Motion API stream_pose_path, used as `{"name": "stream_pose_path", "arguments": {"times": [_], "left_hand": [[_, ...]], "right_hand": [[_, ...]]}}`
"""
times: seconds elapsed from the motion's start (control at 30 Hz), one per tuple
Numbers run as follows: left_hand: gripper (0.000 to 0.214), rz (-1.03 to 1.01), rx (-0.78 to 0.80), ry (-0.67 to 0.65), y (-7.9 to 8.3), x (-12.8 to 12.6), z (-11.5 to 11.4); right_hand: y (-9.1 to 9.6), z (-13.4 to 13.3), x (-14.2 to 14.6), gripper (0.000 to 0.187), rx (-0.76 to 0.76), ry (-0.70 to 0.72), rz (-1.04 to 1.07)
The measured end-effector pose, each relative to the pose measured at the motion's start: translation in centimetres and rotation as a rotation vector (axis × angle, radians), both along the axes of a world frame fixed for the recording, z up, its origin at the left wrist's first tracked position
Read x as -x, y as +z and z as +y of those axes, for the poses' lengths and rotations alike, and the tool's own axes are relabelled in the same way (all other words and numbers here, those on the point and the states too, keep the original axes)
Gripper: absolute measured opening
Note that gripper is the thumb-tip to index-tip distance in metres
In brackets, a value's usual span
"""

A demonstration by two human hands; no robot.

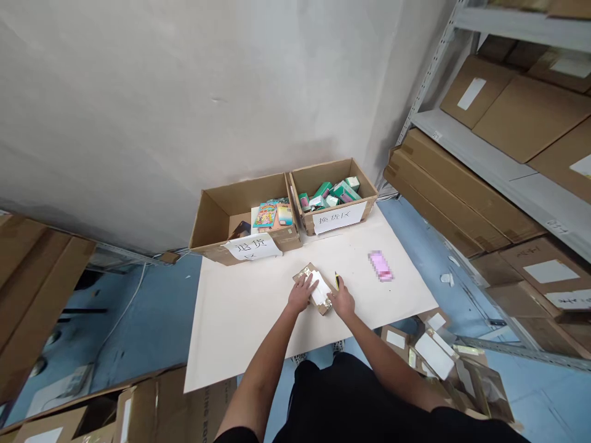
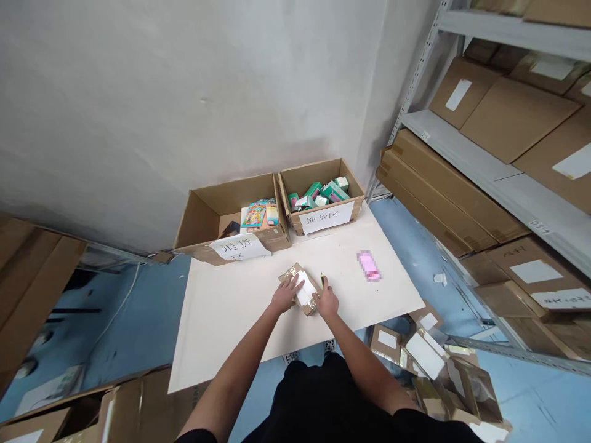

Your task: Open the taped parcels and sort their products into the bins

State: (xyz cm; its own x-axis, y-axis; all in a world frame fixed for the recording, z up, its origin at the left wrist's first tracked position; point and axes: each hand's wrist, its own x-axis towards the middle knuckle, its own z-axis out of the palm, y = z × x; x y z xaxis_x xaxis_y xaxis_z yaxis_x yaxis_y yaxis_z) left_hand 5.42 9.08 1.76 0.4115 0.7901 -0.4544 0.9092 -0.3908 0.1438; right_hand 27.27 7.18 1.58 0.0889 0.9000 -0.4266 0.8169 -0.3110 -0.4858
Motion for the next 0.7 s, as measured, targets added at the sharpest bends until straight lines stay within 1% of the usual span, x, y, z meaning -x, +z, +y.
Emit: {"name": "stream_pose_path", "arguments": {"times": [0.03,0.07,0.13,0.2,0.27,0.33,0.4,0.47,0.6,0.7], "left_hand": [[0.094,0.013,-0.027,0.036,-0.7,-0.4,-0.4],[0.089,0.029,-0.063,0.093,-1.5,-0.8,-1.0],[0.083,0.06,-0.137,0.234,-2.7,-2.0,-2.7],[0.076,0.069,-0.184,0.361,-3.4,-3.0,-4.6],[0.068,0.067,-0.207,0.444,-3.6,-3.6,-5.9],[0.061,0.068,-0.235,0.478,-3.4,-3.9,-6.6],[0.058,0.064,-0.274,0.474,-3.3,-3.7,-6.8],[0.057,0.042,-0.304,0.455,-3.4,-3.4,-6.7],[0.056,0.0,-0.297,0.451,-4.2,-2.8,-6.5],[0.055,-0.006,-0.298,0.456,-4.7,-2.6,-6.4]], "right_hand": [[-0.3,0.2,0.0,0.082,0.002,-0.011,-0.012],[-0.5,1.0,0.1,0.083,-0.003,-0.022,-0.02],[-0.5,3.6,0.4,0.089,-0.02,-0.031,-0.021],[-0.1,6.8,0.9,0.09,-0.043,-0.008,0.001],[0.3,9.2,1.0,0.084,-0.043,0.011,0.094],[0.4,10.1,0.5,0.068,-0.057,-0.027,0.213],[0.1,9.7,-0.7,0.052,-0.068,-0.084,0.296],[-0.4,8.4,-2.5,0.044,-0.038,-0.101,0.344],[-1.2,5.9,-5.6,0.038,0.086,-0.014,0.465],[-1.2,5.3,-6.2,0.031,0.134,0.052,0.527]]}}
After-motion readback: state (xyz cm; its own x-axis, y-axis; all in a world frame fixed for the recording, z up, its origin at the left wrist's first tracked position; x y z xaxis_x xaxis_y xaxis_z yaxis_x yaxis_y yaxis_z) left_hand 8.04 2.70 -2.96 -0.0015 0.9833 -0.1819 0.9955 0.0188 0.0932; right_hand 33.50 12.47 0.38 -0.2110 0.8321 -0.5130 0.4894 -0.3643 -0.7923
